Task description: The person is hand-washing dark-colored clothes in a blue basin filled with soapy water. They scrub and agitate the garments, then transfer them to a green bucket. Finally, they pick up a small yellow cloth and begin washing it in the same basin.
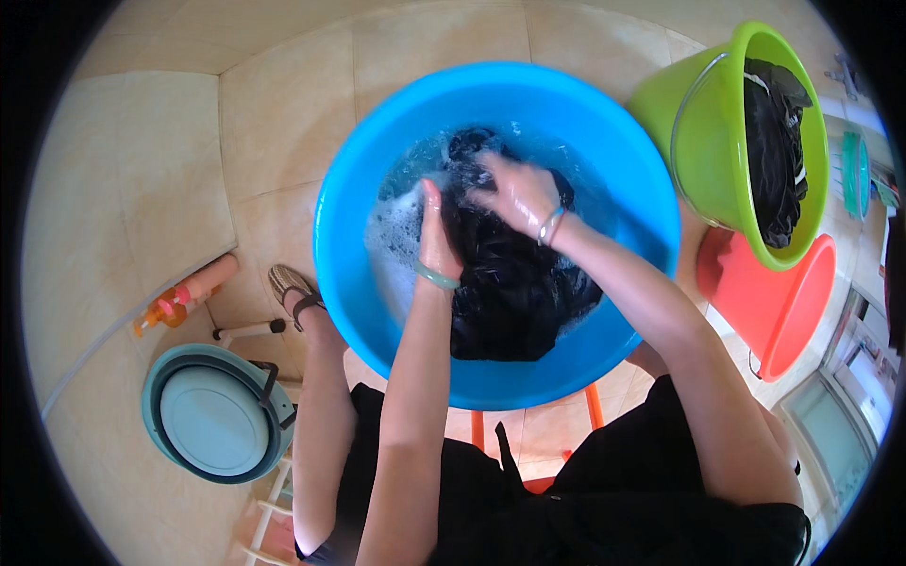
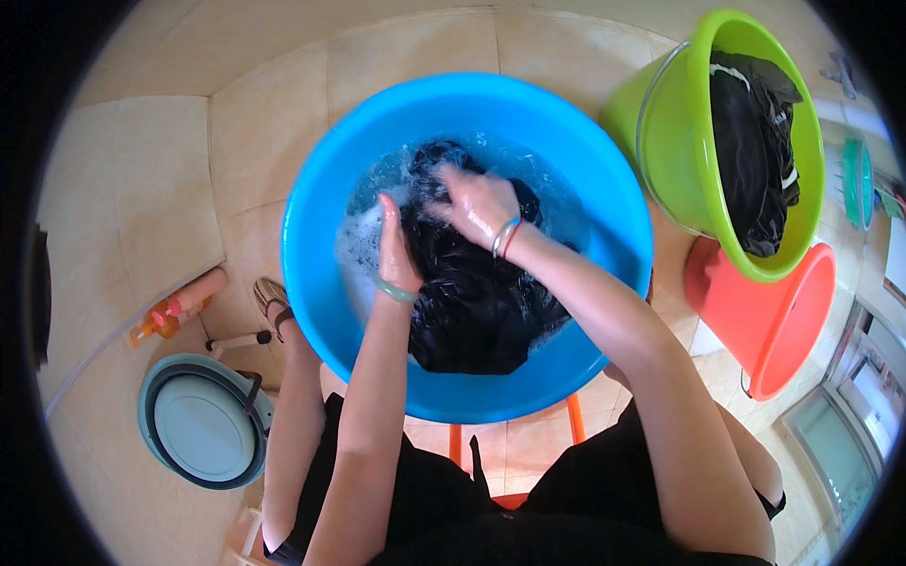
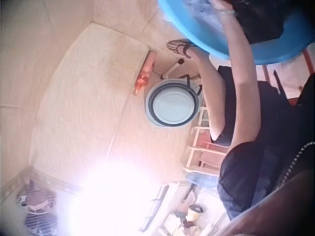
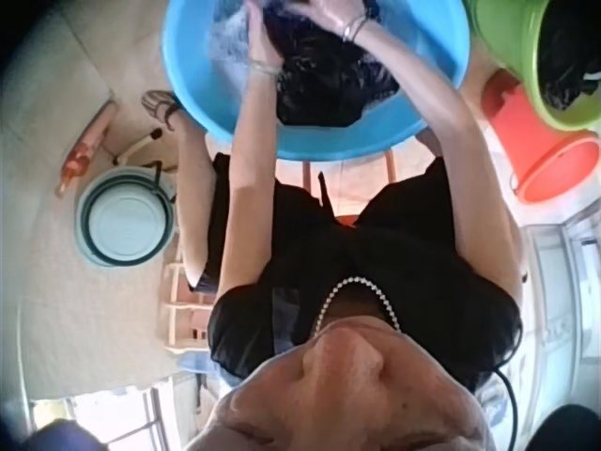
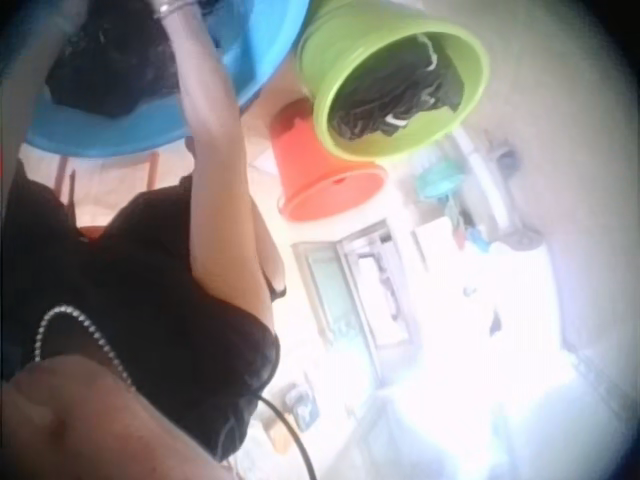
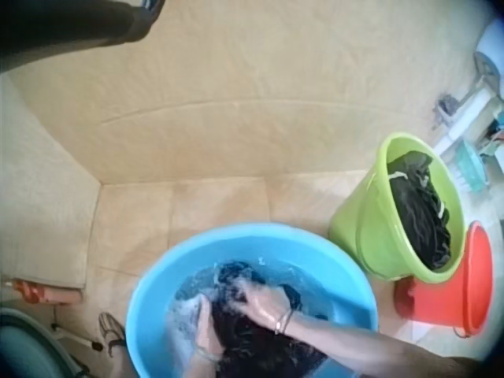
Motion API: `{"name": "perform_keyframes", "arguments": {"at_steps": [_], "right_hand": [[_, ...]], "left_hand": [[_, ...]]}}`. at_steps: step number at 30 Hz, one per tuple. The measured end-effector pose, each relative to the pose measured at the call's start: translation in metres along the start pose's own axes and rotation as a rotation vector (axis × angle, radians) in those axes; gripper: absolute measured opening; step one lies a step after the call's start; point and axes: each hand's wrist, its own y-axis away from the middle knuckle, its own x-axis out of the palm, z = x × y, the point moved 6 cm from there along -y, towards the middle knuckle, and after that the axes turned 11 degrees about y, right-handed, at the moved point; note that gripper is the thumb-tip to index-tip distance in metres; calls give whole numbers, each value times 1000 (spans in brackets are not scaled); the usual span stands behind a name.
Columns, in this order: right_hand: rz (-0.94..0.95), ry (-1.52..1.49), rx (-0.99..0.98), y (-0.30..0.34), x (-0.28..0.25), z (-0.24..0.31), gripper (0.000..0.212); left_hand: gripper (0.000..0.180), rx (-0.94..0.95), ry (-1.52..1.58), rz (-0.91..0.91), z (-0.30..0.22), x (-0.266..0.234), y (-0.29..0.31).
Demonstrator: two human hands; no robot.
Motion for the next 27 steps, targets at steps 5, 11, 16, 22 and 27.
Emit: {"name": "perform_keyframes", "arguments": {"at_steps": [5, 11, 16, 22, 27], "right_hand": [[-79, 3, -459, 89, -66, 85, 30], [-184, -121, -465, 117, -112, 127, 25], [-373, -226, -365, 110, -118, 126, 29], [-352, -302, -300, 81, -98, 103, 22], [-181, -123, -44, 42, -37, 10, 22]], "left_hand": [[54, 11, 207, 59, 8, 24, 16], [47, -59, 253, -1, 47, 11, 64], [40, -21, 223, -118, 48, -11, 79], [39, 57, 121, -261, 51, -26, 71], [45, -48, 95, -405, 66, 20, 97]]}}
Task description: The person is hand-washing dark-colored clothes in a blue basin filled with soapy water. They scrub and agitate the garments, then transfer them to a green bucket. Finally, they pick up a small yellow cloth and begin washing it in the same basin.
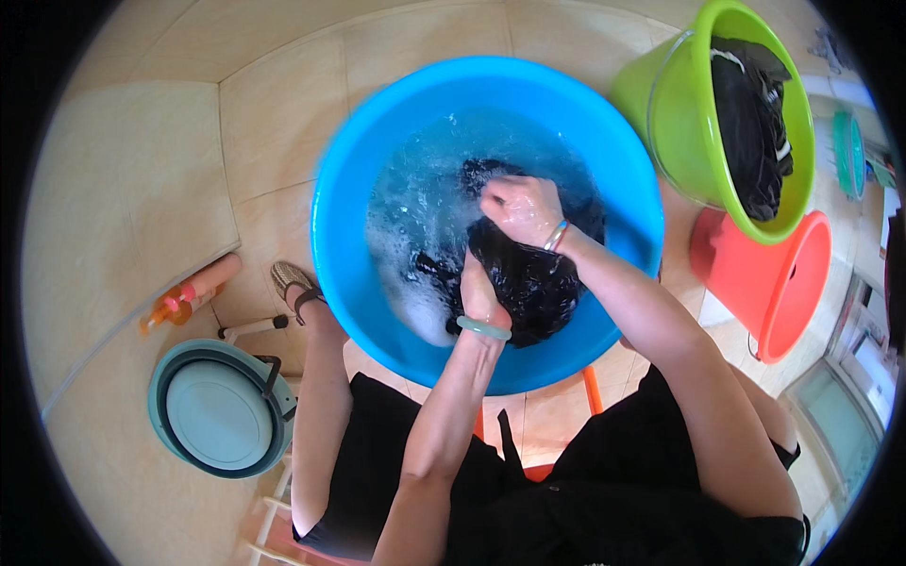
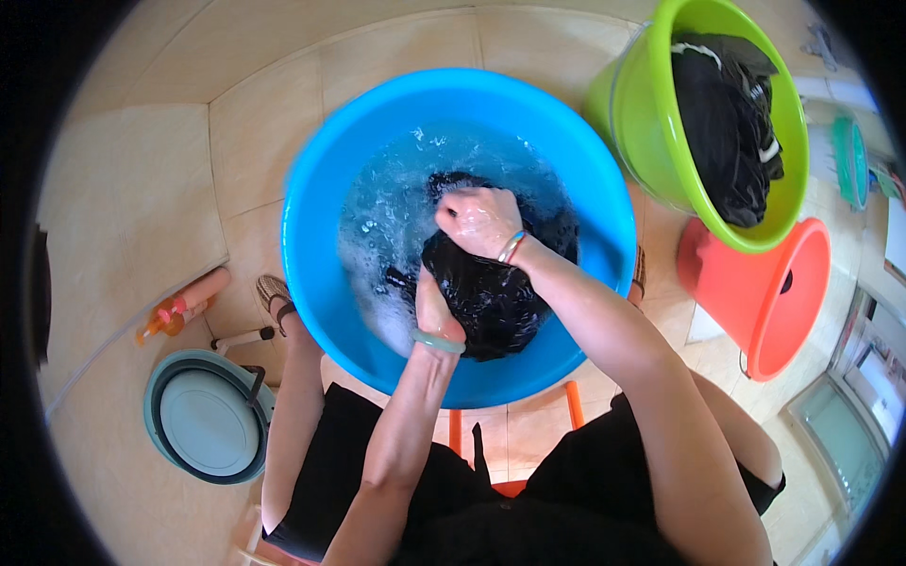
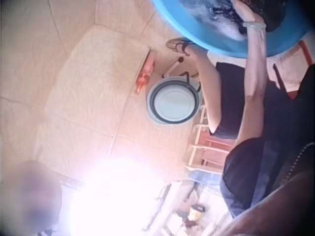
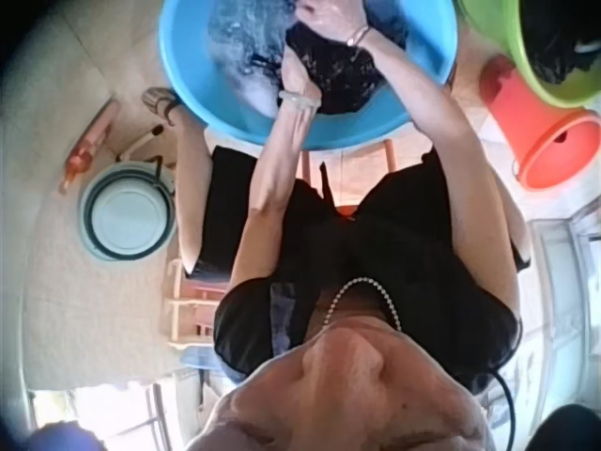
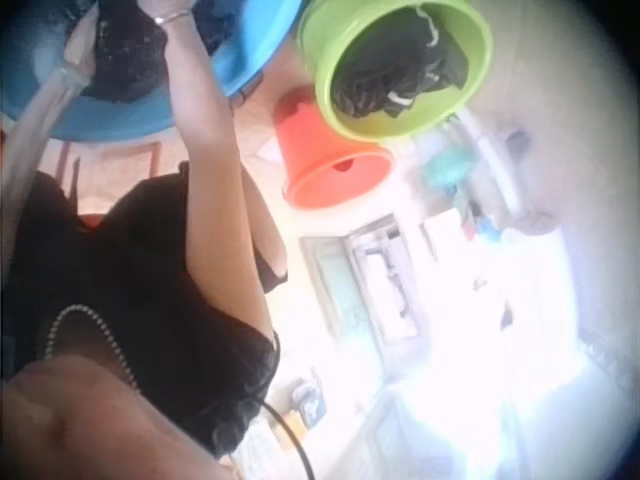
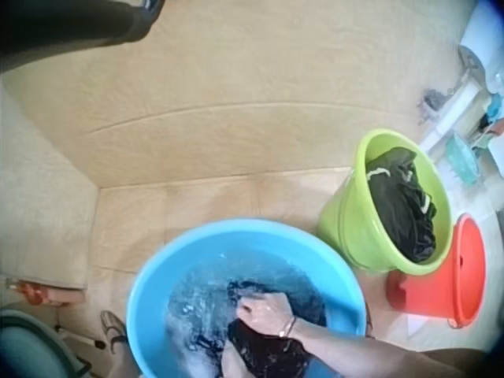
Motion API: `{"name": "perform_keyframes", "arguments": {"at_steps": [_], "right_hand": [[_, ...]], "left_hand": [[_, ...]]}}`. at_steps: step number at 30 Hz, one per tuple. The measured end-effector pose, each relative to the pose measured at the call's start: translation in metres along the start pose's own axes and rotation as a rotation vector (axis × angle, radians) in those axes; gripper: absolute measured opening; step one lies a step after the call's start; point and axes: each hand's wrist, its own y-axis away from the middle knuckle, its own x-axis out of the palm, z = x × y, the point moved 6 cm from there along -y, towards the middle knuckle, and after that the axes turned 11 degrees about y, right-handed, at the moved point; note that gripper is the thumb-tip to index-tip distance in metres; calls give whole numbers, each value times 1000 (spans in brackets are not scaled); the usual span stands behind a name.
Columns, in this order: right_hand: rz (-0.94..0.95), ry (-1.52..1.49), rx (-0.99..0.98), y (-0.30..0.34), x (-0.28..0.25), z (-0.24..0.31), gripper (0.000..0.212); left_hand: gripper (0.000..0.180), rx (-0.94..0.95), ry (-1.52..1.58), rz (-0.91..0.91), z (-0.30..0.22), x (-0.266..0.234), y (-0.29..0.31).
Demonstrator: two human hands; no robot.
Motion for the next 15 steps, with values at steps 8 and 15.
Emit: {"name": "perform_keyframes", "arguments": {"at_steps": [8, 15], "right_hand": [[16, -73, 331, -10, 5, -96, 47], [357, 584, -117, -2, 73, -18, 64]], "left_hand": [[69, 291, 10, 71, -81, -6, -51], [59, 537, -369, -38, -76, -67, -127]]}}
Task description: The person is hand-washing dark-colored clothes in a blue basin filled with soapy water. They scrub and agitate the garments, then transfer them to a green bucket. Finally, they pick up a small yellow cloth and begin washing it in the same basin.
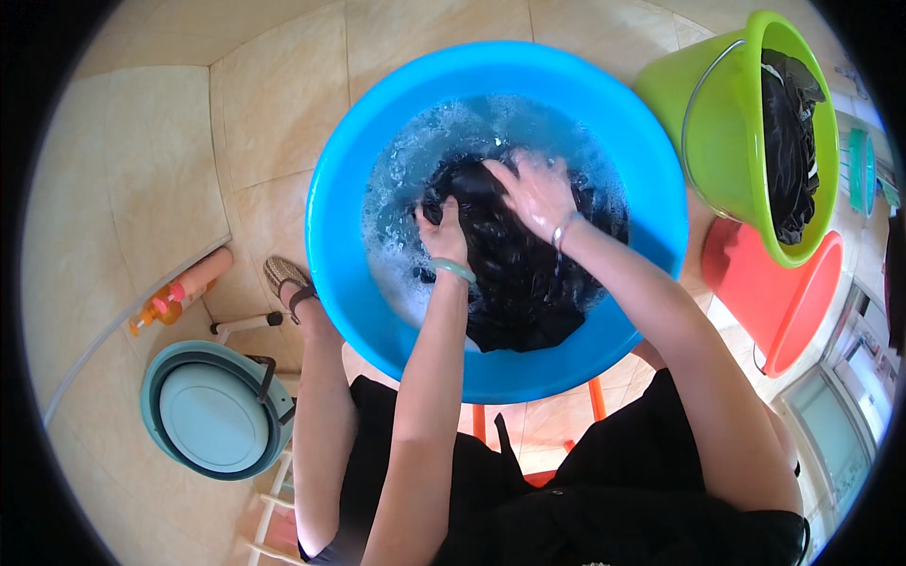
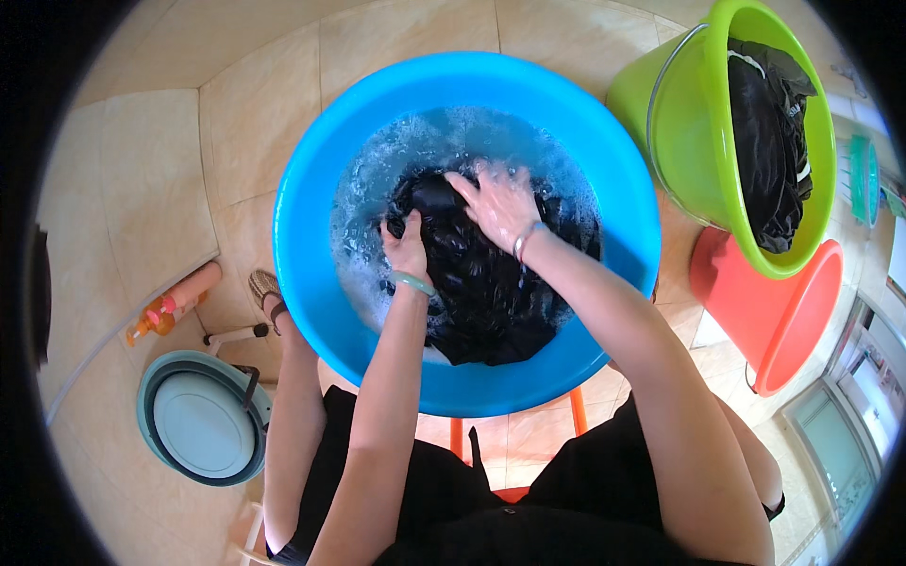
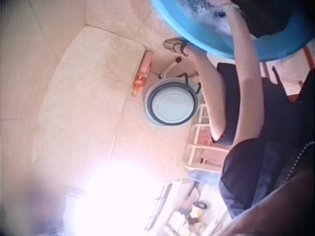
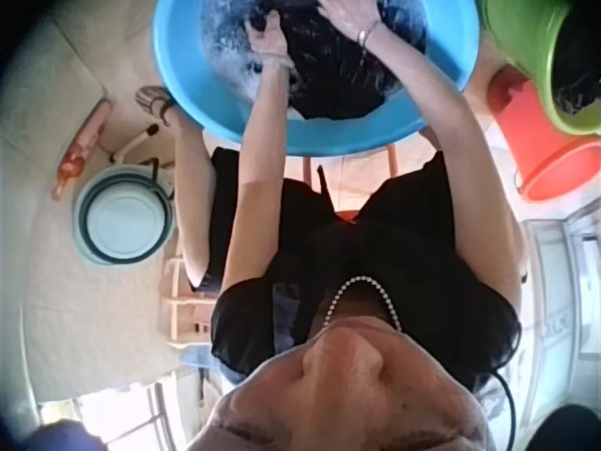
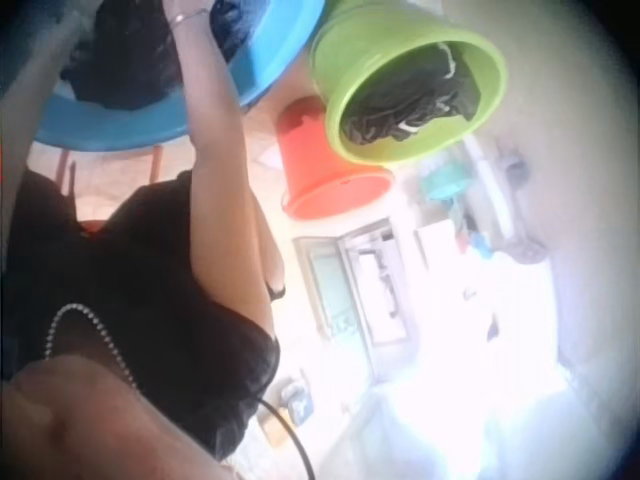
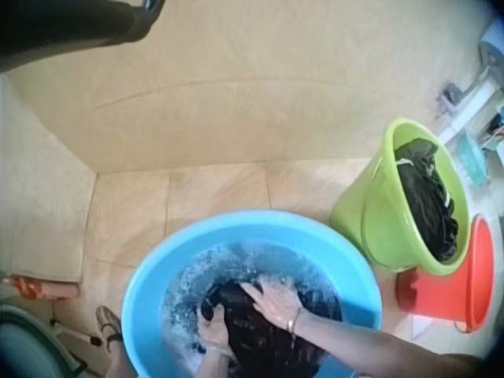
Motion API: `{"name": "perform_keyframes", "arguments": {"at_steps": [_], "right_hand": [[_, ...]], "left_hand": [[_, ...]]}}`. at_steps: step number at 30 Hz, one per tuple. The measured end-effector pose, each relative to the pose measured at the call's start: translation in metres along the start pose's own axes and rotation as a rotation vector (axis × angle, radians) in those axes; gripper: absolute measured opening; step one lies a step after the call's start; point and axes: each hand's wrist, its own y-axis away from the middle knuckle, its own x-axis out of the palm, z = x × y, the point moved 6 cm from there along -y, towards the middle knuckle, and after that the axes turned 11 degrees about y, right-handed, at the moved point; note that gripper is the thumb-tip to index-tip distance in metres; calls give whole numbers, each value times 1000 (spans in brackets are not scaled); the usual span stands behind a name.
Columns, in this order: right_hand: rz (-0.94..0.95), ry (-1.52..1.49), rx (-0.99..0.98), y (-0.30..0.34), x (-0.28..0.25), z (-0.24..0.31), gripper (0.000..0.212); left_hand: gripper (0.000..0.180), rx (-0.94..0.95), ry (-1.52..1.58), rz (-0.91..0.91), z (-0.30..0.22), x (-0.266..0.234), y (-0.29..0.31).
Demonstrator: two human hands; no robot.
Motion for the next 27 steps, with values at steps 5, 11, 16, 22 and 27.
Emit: {"name": "perform_keyframes", "arguments": {"at_steps": [5, 11, 16, 22, 27], "right_hand": [[8, -264, 251, -36, 2, -34, 38], [-317, -229, -400, 50, -106, 50, 32], [-397, -463, -416, 100, -150, 74, 23], [-460, -602, -292, 86, -161, 73, 24], [-655, -692, -205, 72, -134, 67, 20]], "left_hand": [[70, -211, 93, 31, -15, 34, 13], [54, -607, 713, 642, -47, 56, 41], [46, -485, 602, 401, -36, 42, 78], [46, -453, 582, 273, -20, 18, 92], [45, -401, 543, 200, -5, 13, 78]]}}
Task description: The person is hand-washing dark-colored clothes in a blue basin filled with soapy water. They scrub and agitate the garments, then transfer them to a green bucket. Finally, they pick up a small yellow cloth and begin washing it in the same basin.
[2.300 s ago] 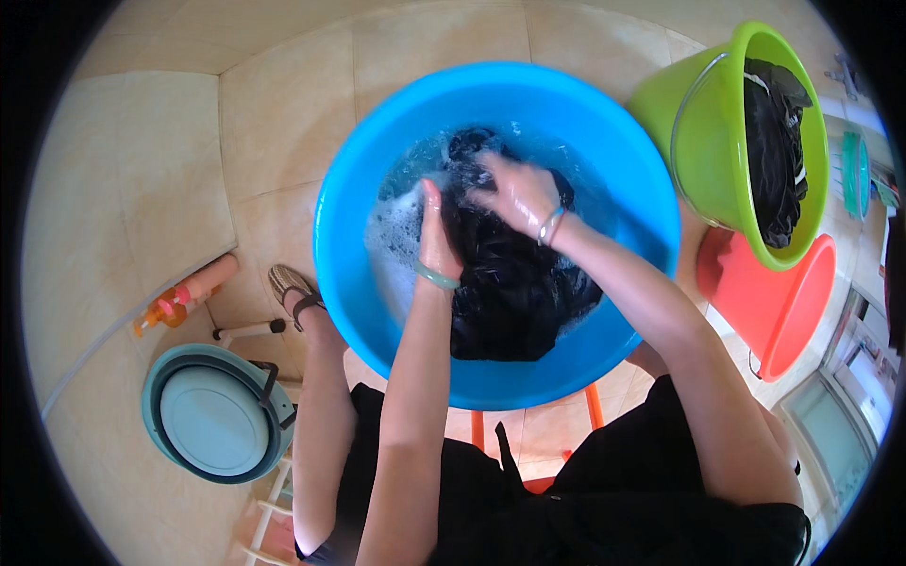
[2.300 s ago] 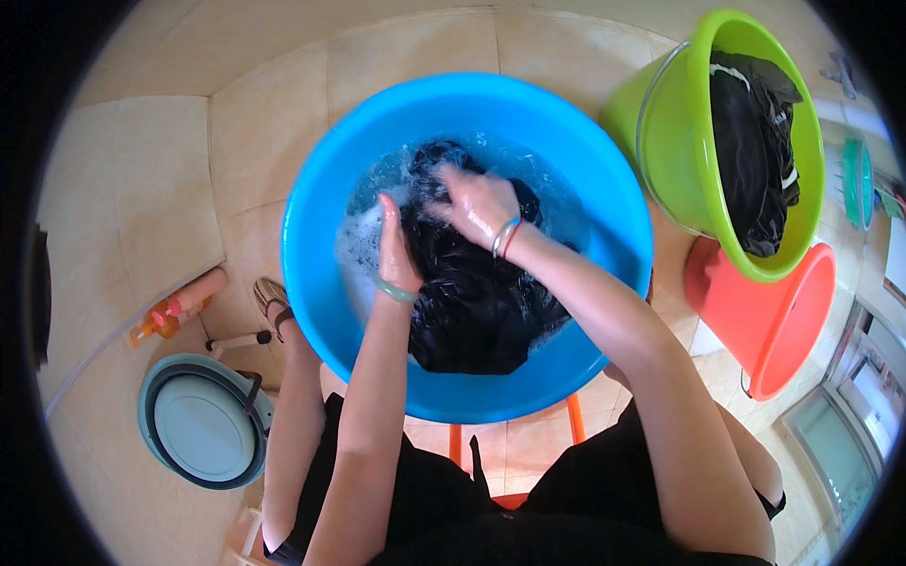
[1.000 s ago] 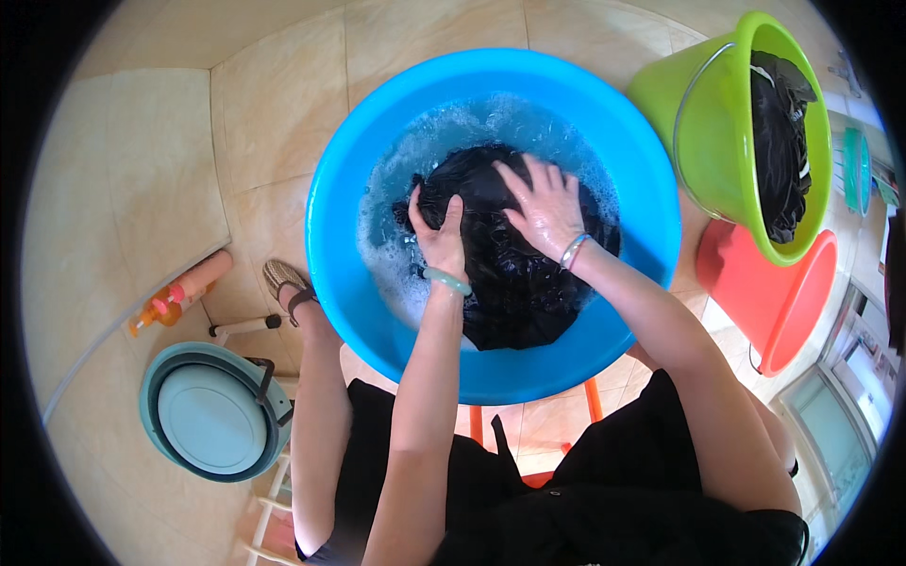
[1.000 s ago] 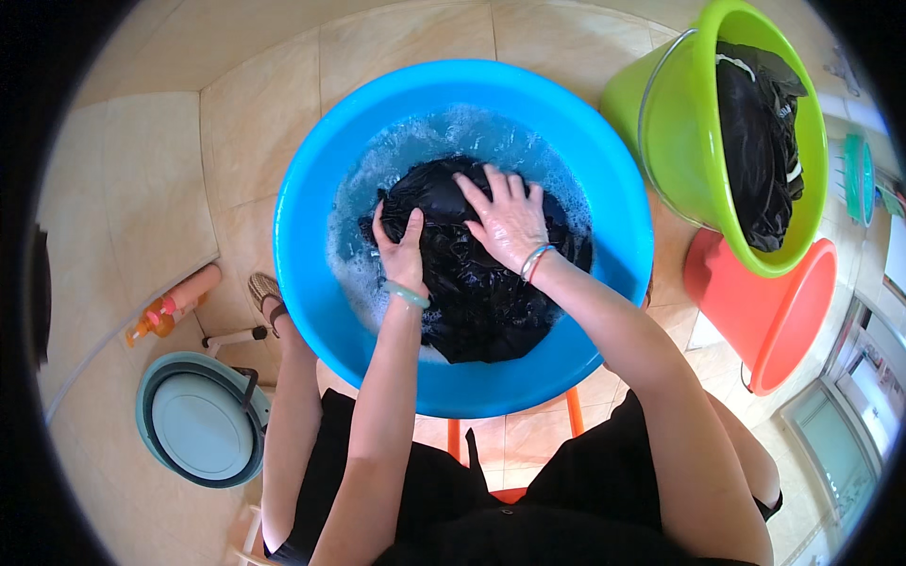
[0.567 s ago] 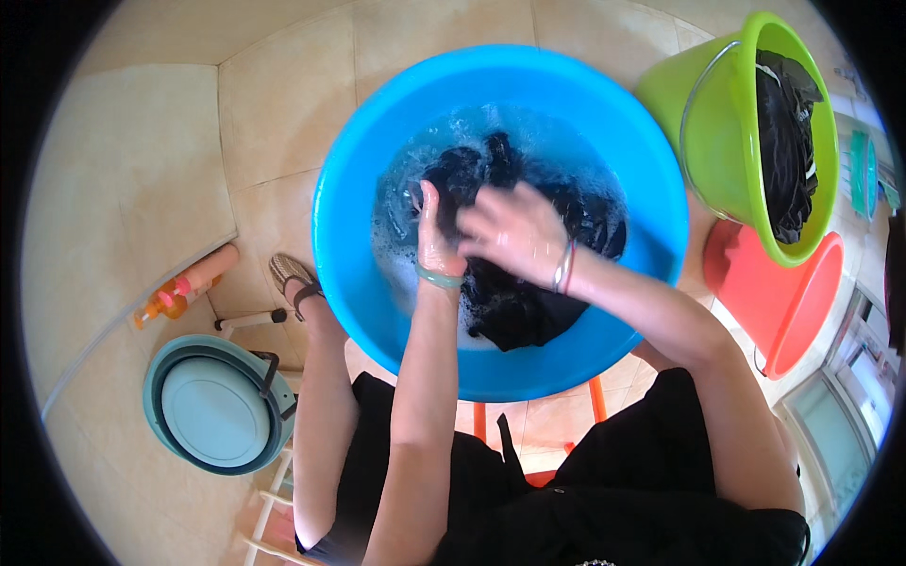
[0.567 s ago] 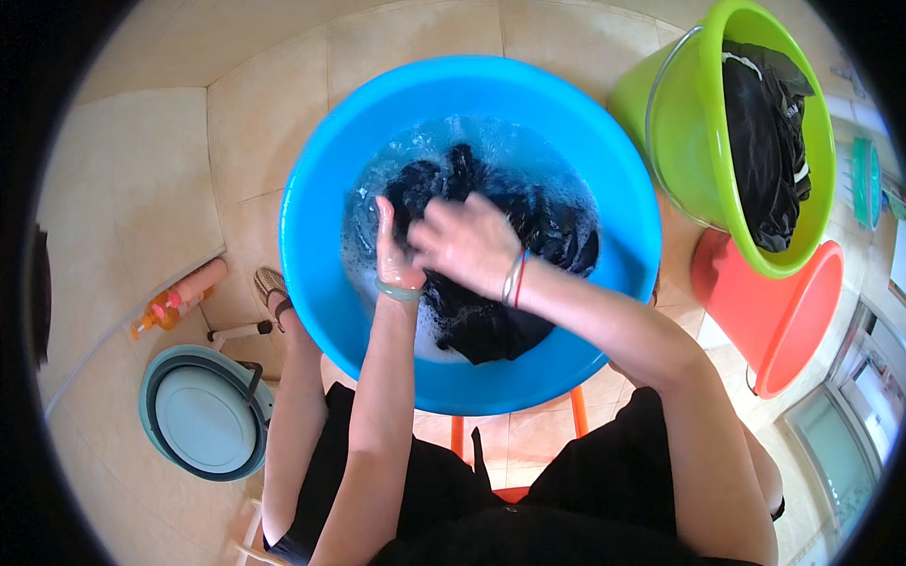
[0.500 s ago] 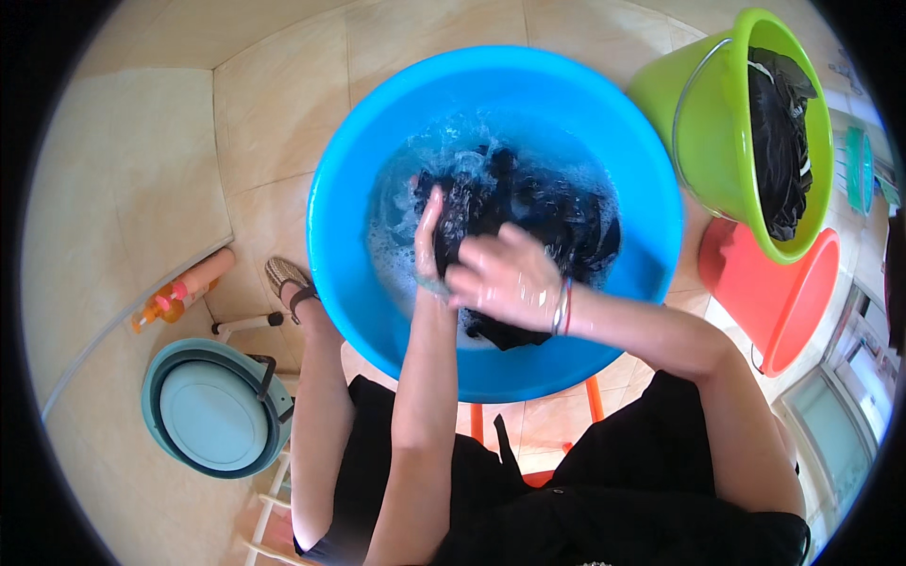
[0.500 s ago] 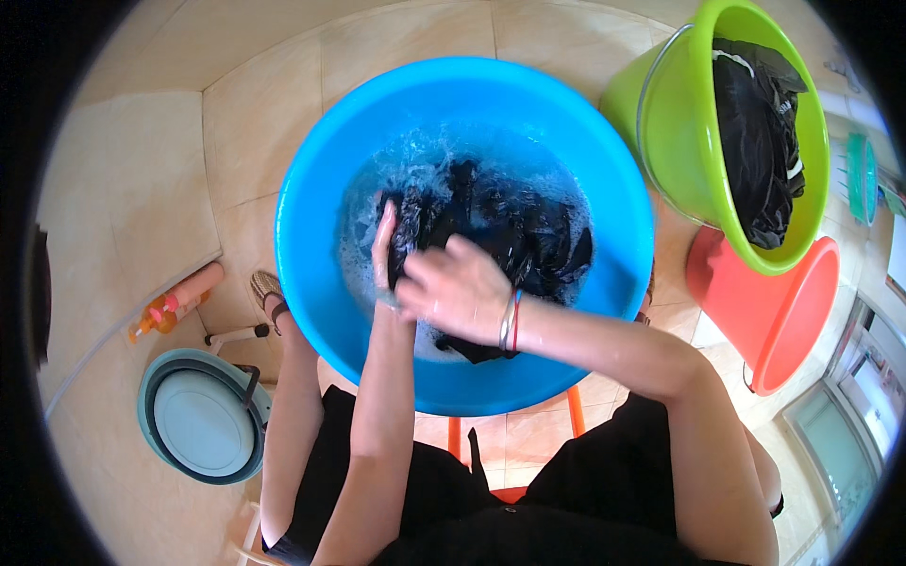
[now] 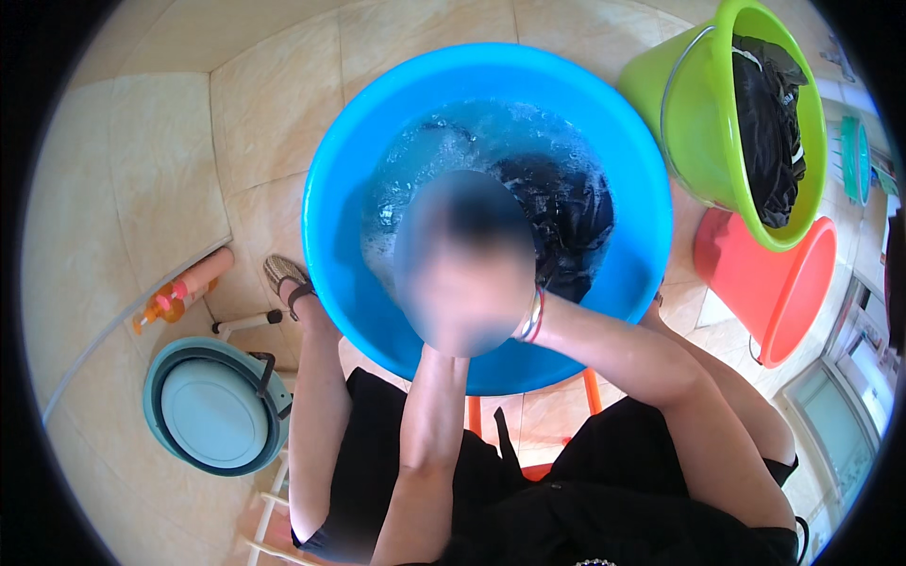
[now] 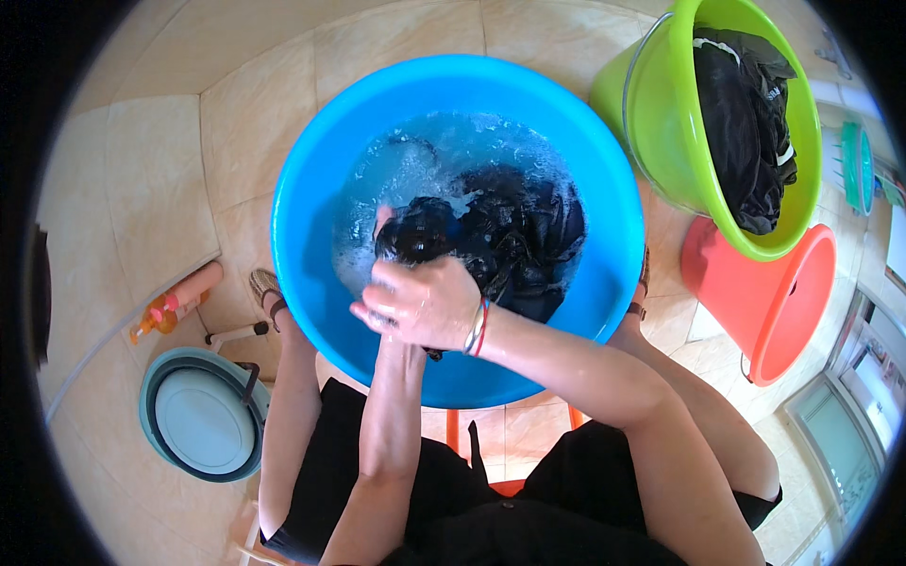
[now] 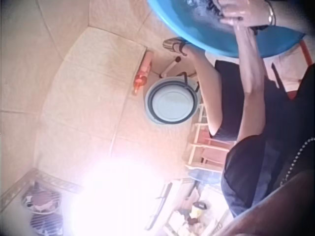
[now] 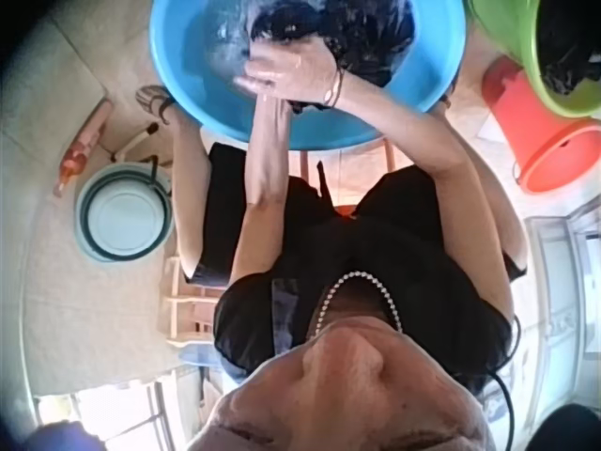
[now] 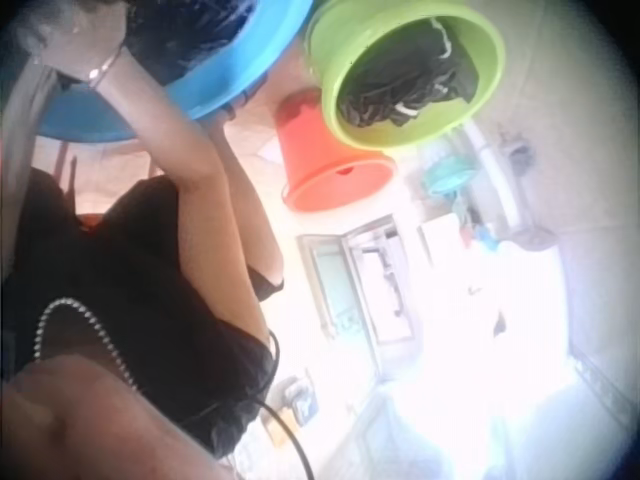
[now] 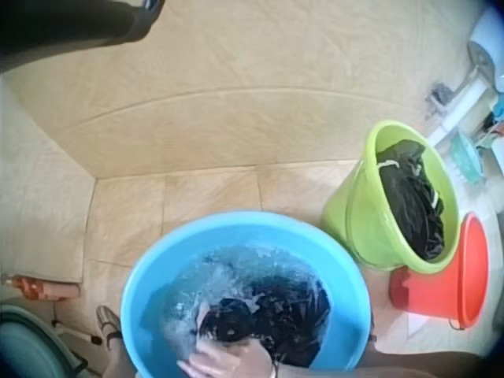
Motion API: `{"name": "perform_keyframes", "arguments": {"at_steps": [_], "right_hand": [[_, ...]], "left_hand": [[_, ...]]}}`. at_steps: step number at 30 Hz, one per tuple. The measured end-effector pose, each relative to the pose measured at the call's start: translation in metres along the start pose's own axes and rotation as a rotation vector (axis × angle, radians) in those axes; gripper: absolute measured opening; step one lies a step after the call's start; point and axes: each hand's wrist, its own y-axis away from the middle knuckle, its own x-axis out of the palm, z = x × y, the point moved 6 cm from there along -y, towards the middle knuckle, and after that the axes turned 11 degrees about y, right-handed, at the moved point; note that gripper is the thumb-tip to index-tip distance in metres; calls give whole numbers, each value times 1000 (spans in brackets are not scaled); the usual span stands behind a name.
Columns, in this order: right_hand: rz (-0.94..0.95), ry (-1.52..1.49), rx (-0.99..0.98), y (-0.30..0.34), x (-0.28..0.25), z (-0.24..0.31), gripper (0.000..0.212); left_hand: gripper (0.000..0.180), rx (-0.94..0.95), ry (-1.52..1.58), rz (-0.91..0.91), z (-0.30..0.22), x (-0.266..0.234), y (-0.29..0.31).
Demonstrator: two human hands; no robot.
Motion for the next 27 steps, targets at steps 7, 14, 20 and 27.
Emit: {"name": "perform_keyframes", "arguments": {"at_steps": [7, 14, 20, 27], "right_hand": [[267, 210, 300, 5, 32, -129, 21], [186, 280, 647, 10, 19, -210, 50], [439, 655, 156, 17, 63, -172, 41], [367, 399, 476, -13, 52, -184, 28]], "left_hand": [[50, 163, -295, -287, -1, 50, 32], [51, 220, -105, -64, -42, 42, -20], [54, 165, -284, -336, -34, -31, -75], [54, 53, -119, 20, -24, 46, -55]]}}
